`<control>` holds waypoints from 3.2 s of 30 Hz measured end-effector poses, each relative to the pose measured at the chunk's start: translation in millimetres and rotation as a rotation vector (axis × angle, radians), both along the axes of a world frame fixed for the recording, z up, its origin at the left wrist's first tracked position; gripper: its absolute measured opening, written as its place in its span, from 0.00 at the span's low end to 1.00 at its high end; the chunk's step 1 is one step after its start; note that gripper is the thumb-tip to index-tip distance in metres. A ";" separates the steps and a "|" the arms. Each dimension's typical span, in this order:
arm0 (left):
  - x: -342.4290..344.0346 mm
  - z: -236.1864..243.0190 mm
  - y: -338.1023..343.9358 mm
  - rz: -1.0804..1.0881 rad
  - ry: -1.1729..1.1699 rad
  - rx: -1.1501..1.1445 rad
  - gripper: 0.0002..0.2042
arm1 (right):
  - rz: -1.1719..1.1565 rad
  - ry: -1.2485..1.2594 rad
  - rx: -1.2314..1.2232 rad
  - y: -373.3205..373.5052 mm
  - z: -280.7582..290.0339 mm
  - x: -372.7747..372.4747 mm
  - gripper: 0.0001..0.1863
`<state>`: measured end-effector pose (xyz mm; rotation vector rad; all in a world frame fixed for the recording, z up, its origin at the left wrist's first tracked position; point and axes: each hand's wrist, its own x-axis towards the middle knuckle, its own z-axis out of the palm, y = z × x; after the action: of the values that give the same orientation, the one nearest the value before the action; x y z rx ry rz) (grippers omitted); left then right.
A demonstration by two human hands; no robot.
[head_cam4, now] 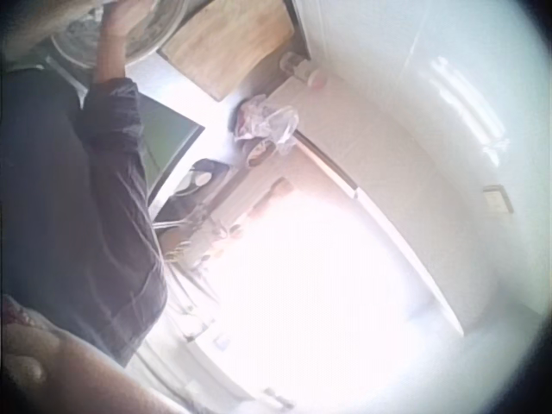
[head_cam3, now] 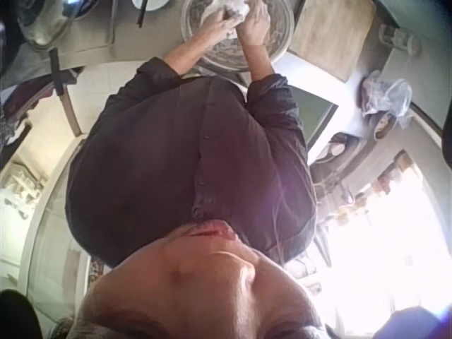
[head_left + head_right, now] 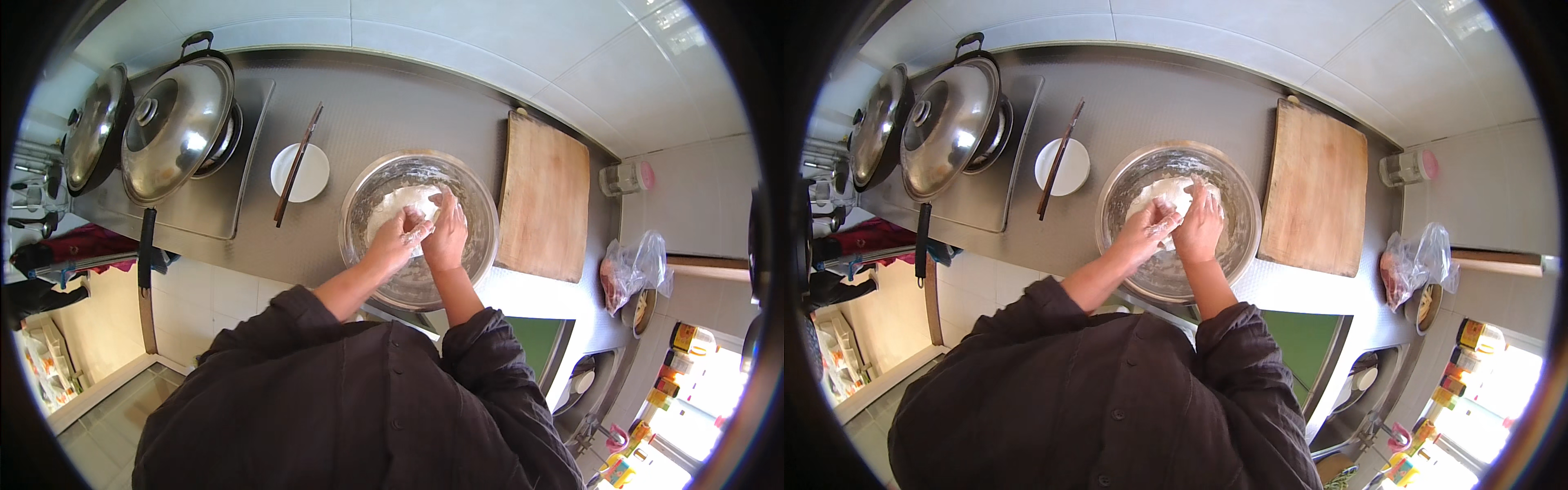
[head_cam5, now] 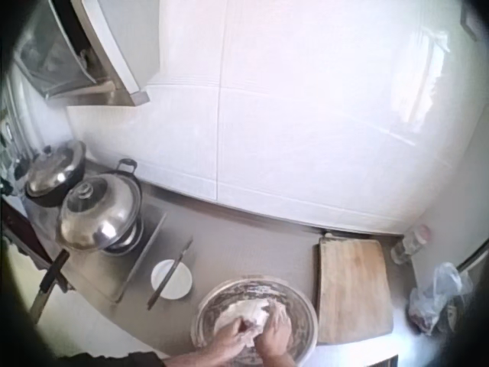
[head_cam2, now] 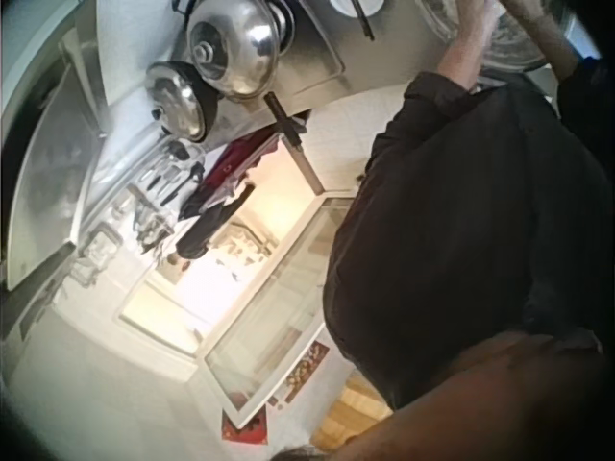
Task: The person kneads a ball of dough in a metal bowl using both hands, repeatedly folding and pressing it. The person briefly uses chopsticks to scrape the bowl's interior and then resumes kneading by hand.
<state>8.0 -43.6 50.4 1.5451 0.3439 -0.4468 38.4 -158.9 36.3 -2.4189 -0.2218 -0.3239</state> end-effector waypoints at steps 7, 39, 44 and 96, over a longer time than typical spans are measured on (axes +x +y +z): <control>-10.7 -1.4 -6.2 0.219 0.298 -0.522 0.03 | -0.165 0.183 -0.233 -6.0 2.7 -36.8 0.24; -38.1 4.9 -77.9 0.105 -0.331 -0.184 0.31 | -0.257 0.920 1.451 -13.9 9.1 -30.7 0.37; -5.6 -8.0 -55.0 0.210 0.273 -0.586 0.40 | -0.181 0.983 1.470 3.9 43.0 -48.2 0.35; 22.5 -61.1 13.8 -0.189 0.086 0.652 0.21 | 0.242 0.137 -0.374 23.6 -43.1 51.3 0.14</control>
<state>30.5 -29.7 -10.7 2.2099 0.4384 -0.5846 89.7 -135.3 -6.8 -2.7291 -0.5494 -0.0048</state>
